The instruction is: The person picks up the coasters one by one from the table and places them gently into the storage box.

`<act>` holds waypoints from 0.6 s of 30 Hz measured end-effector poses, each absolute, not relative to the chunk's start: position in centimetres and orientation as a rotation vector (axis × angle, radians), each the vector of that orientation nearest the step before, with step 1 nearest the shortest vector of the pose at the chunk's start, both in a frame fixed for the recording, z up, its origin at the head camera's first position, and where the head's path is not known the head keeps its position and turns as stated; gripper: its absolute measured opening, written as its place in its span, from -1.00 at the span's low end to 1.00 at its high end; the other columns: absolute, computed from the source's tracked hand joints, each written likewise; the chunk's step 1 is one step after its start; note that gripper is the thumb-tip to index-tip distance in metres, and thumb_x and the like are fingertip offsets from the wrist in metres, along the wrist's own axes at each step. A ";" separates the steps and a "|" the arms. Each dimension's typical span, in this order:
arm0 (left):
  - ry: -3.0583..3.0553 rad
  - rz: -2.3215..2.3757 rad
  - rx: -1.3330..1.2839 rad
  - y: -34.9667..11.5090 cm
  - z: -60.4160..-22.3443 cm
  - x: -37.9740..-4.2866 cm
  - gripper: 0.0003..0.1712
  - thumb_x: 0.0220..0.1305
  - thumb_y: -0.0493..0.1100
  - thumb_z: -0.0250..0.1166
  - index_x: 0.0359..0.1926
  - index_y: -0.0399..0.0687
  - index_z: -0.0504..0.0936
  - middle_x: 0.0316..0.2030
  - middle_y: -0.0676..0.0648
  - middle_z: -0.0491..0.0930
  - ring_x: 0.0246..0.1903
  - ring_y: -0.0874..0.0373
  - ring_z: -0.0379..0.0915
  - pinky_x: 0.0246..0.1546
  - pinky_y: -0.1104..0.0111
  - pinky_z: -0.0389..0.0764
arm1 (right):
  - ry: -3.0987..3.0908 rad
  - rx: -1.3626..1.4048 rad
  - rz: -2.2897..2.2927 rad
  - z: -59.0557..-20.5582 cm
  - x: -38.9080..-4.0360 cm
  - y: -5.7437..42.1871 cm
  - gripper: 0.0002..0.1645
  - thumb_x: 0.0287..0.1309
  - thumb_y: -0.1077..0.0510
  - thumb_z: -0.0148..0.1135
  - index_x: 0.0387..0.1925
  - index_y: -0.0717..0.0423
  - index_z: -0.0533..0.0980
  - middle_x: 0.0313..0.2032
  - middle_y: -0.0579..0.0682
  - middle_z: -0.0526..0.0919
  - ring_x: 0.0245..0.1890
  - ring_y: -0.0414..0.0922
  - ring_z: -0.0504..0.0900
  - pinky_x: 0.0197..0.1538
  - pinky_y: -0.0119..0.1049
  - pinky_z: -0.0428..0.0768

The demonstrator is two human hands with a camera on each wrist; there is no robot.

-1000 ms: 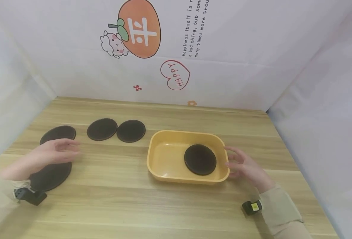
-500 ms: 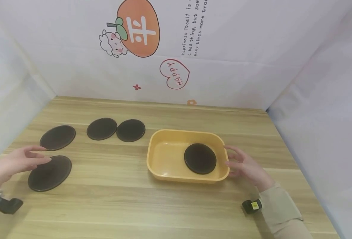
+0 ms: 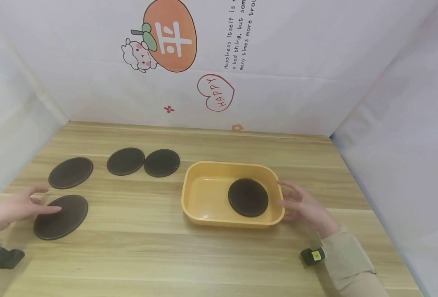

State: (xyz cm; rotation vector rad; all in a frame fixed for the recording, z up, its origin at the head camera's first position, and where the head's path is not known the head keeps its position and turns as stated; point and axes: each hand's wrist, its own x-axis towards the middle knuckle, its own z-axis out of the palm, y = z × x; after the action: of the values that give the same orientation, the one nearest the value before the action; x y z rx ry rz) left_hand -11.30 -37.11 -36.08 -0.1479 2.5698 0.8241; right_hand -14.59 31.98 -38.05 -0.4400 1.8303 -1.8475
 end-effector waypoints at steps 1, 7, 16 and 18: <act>2.573 0.807 -0.138 -37.1 -36.2 -11.3 0.14 0.17 0.13 0.31 0.28 -0.63 -0.16 0.11 -0.80 0.05 0.06 -0.65 0.11 -0.04 -0.22 0.41 | 1.827 -0.445 -1.851 -38.1 -14.6 32.0 -0.39 0.32 0.42 -0.09 0.25 -0.21 0.21 0.01 -0.11 0.52 -0.08 -0.11 0.62 -0.13 -0.13 0.67; 2.665 0.719 -0.034 -36.6 -36.8 -11.3 0.16 0.02 0.06 0.45 0.25 -0.65 -0.06 0.05 -0.82 0.10 0.01 -0.65 0.15 -0.09 -0.24 0.43 | 1.802 -0.460 -1.873 -38.2 -14.4 32.1 -0.38 0.32 0.43 -0.11 0.27 -0.19 0.21 0.04 -0.12 0.51 -0.07 -0.10 0.62 -0.13 -0.11 0.67; 2.770 0.567 0.038 -35.9 -37.2 -10.9 0.06 -0.17 0.05 0.54 0.16 -0.50 0.17 0.02 -0.80 0.13 -0.01 -0.68 -0.04 -0.19 -0.38 0.32 | 1.782 -0.444 -1.888 -38.3 -14.2 32.1 -0.38 0.32 0.43 -0.10 0.26 -0.20 0.22 0.04 -0.12 0.51 -0.06 -0.11 0.62 -0.12 -0.11 0.67; 2.779 0.560 0.043 -35.8 -37.2 -10.9 0.03 -0.18 0.04 0.55 0.14 -0.46 0.20 0.00 -0.79 0.14 -0.02 -0.66 -0.01 -0.21 -0.36 0.35 | 1.785 -0.448 -1.885 -38.3 -14.1 32.1 -0.38 0.32 0.44 -0.11 0.26 -0.21 0.22 0.03 -0.12 0.51 -0.06 -0.11 0.62 -0.12 -0.10 0.67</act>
State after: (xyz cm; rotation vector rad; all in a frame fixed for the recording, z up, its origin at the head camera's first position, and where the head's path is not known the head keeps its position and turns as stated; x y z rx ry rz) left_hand -10.94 -35.84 -37.21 0.0428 2.7790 0.5603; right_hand -14.11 32.11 -38.32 -0.4476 1.7854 -1.8846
